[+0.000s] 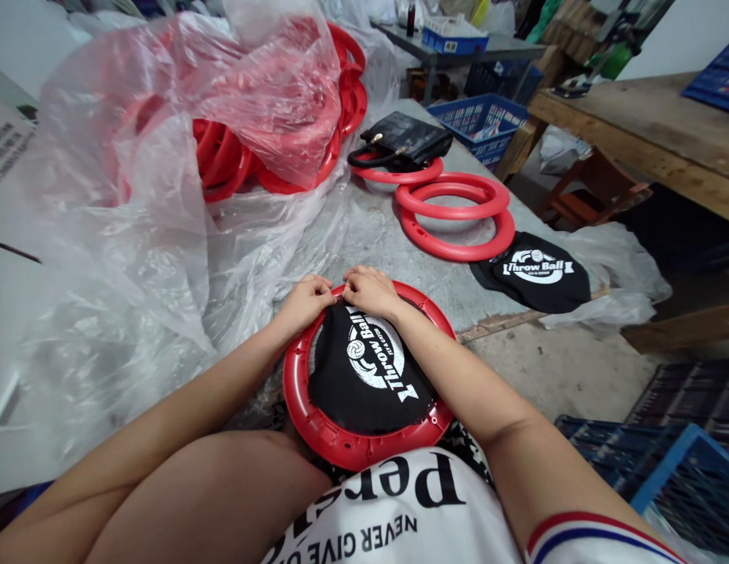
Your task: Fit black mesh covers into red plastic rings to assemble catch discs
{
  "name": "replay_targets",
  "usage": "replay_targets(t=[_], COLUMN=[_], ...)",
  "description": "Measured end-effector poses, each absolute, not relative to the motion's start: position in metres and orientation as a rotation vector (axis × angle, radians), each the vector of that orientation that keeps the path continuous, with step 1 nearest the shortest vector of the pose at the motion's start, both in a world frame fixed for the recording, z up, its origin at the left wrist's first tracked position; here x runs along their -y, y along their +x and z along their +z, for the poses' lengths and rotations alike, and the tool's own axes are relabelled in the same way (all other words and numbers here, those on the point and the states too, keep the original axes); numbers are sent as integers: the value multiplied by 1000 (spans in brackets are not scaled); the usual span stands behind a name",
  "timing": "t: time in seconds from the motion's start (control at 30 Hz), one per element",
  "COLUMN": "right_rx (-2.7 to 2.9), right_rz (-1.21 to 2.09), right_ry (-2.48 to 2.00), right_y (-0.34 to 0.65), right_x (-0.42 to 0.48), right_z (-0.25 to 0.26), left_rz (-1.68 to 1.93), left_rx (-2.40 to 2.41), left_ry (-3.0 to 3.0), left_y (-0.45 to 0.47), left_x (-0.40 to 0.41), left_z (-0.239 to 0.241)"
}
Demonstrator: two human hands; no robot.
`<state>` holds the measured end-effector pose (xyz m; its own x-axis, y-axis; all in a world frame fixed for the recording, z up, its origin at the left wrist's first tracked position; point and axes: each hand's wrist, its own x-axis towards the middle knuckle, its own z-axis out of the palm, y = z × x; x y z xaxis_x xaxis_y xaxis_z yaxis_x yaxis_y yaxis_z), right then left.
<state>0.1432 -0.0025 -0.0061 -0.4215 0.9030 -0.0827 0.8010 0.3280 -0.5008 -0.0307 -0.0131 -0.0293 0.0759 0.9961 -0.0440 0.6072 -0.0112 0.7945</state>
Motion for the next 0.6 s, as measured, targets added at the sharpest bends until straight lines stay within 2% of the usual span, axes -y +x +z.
replay_targets(t=[0.3, 0.4, 0.6], right_rx=[2417, 2459, 2181], right_rz=[846, 788, 600], right_ry=[-1400, -1416, -1893], right_y=[152, 151, 157], right_x=[-2, -4, 8], right_z=[-11, -12, -7], left_rz=[771, 776, 525], left_rx=[-1613, -1574, -1625], left_ry=[1857, 1896, 2278], left_y=[-30, -32, -25], left_x=[18, 16, 25], left_z=[-34, -31, -6])
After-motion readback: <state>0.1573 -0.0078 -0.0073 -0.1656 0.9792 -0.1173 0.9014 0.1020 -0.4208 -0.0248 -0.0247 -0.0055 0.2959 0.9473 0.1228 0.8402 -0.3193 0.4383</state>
